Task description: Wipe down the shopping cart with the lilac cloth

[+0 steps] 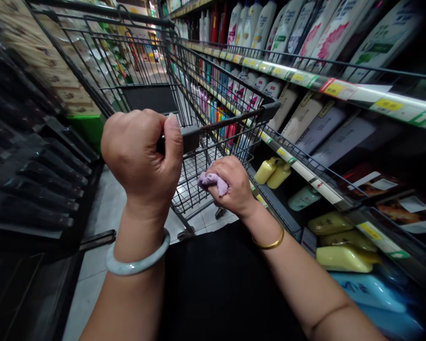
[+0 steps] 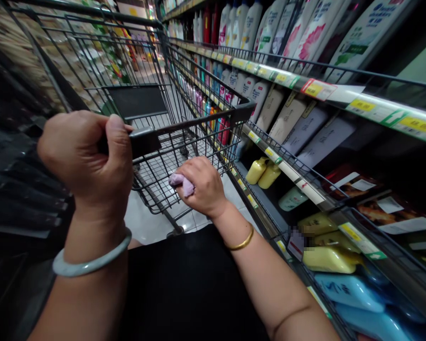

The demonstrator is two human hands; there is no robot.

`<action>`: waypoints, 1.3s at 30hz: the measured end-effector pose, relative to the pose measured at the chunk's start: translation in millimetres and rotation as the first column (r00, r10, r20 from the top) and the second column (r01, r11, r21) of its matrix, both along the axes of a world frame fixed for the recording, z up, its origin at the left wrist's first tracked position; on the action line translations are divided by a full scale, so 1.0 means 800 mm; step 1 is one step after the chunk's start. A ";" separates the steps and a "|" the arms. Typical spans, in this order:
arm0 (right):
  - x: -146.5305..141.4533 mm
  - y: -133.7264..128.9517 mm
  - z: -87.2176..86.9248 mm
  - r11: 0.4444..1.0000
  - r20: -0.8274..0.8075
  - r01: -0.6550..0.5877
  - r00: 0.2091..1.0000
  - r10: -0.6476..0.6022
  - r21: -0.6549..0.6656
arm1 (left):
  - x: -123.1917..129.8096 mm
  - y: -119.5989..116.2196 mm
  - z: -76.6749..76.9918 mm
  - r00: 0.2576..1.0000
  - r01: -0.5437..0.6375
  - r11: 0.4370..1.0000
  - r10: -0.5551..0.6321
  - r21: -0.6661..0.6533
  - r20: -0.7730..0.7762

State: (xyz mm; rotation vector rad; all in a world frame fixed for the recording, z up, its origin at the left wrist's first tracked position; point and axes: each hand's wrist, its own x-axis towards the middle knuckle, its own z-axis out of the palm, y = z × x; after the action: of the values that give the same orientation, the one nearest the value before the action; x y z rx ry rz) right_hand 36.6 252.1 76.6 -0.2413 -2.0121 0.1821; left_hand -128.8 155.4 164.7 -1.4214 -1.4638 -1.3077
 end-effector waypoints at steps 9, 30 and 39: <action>0.015 0.036 -0.008 0.920 -0.140 0.294 0.931 -0.337 -0.259 | 0.001 -0.003 0.004 0.997 0.007 0.997 -0.001 -0.080 0.077; -0.014 -0.033 -0.002 0.994 0.106 -0.095 0.990 0.088 0.058 | 0.001 -0.002 0.001 1.000 -0.013 0.999 0.013 -0.031 0.013; -0.010 -0.023 -0.004 0.997 0.148 -0.060 0.988 0.053 0.041 | 0.001 -0.002 0.000 1.000 0.002 0.999 0.000 -0.053 0.026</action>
State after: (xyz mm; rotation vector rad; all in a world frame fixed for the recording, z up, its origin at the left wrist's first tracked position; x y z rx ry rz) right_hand 28.3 234.1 73.2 -0.1736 -2.1681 0.1585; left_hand -127.9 153.7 165.0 -1.4446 -1.5253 -1.3010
